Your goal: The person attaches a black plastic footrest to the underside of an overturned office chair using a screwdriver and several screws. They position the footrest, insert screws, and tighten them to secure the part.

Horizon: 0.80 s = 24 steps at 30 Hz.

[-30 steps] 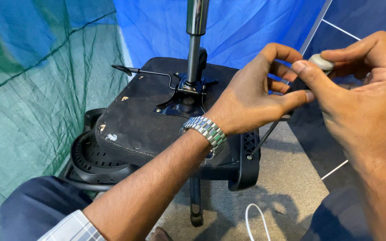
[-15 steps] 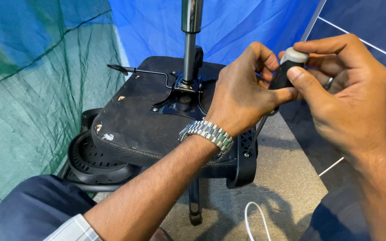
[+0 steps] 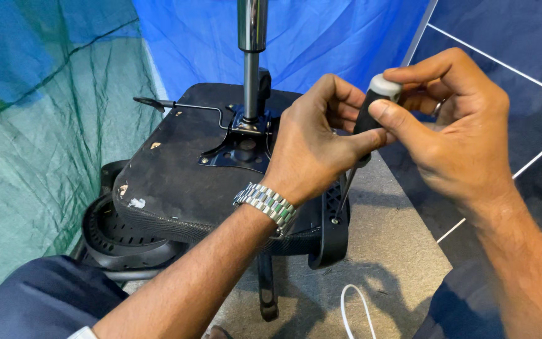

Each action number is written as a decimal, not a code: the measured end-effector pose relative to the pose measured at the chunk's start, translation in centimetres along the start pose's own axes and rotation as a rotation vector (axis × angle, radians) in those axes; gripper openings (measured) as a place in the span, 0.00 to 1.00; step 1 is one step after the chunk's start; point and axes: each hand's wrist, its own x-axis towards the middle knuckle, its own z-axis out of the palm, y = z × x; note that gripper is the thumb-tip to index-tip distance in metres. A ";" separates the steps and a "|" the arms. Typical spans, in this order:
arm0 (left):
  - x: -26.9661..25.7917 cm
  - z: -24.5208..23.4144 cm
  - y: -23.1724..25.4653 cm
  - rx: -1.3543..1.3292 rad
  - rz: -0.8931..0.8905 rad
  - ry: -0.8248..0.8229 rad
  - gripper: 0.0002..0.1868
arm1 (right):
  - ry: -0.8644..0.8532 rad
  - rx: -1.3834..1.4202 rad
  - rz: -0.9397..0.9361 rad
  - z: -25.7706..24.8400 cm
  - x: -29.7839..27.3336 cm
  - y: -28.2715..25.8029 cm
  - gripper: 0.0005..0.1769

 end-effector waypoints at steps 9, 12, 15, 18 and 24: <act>0.2 0.3 1.4 0.028 -0.094 0.078 0.23 | -0.074 0.189 -0.002 0.0 0.1 0.5 0.12; -0.6 0.4 1.5 -0.046 -0.062 0.099 0.20 | -0.010 0.187 0.018 0.7 -0.4 0.7 0.12; -1.4 0.1 1.8 -0.102 -0.072 0.078 0.17 | 0.032 0.077 -0.043 1.1 -0.8 0.5 0.13; -1.5 0.0 1.8 -0.220 -0.103 0.033 0.16 | 0.088 0.046 0.007 1.7 -1.1 0.2 0.14; -1.2 -0.2 1.5 -0.270 -0.125 -0.016 0.16 | 0.086 0.032 0.070 1.5 -1.2 -1.3 0.12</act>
